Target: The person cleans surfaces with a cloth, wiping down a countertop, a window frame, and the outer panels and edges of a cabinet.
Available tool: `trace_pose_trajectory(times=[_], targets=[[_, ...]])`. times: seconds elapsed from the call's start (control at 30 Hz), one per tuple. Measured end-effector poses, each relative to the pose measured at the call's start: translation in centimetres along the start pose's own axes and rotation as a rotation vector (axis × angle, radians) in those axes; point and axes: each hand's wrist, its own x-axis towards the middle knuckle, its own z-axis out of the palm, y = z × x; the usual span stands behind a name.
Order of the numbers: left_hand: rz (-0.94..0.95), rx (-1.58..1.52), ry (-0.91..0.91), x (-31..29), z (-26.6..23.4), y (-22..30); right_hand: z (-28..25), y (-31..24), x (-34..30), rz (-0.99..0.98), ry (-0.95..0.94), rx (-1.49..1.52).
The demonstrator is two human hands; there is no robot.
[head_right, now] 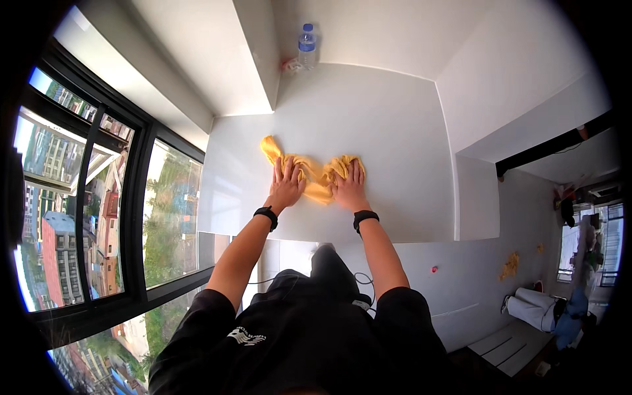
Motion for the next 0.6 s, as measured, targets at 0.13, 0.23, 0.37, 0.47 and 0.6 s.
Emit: trace_pose_trajectory(times=[0.13,0.23,0.37,0.47,0.6], targets=[[0.070,0.090,-0.042,5.4,0.0,-0.7,1.0,1.9,4.9,-0.036,0.026,-0.051],[0.038,0.083,-0.026,9.5,-0.1,-1.4,1.3,2.4,9.6,0.037,-0.028,-0.070],[-0.010,0.252,-0.180,15.2,-0.1,-3.3,1.6,3.0,17.0,0.153,-0.102,-0.018],[-0.086,0.224,-0.239,18.3,-1.0,-3.4,2.2,3.9,21.2,0.200,-0.114,0.005],[-0.190,0.214,-0.369,22.6,-1.8,-3.9,3.1,5.1,26.2,0.180,-0.108,0.013]])
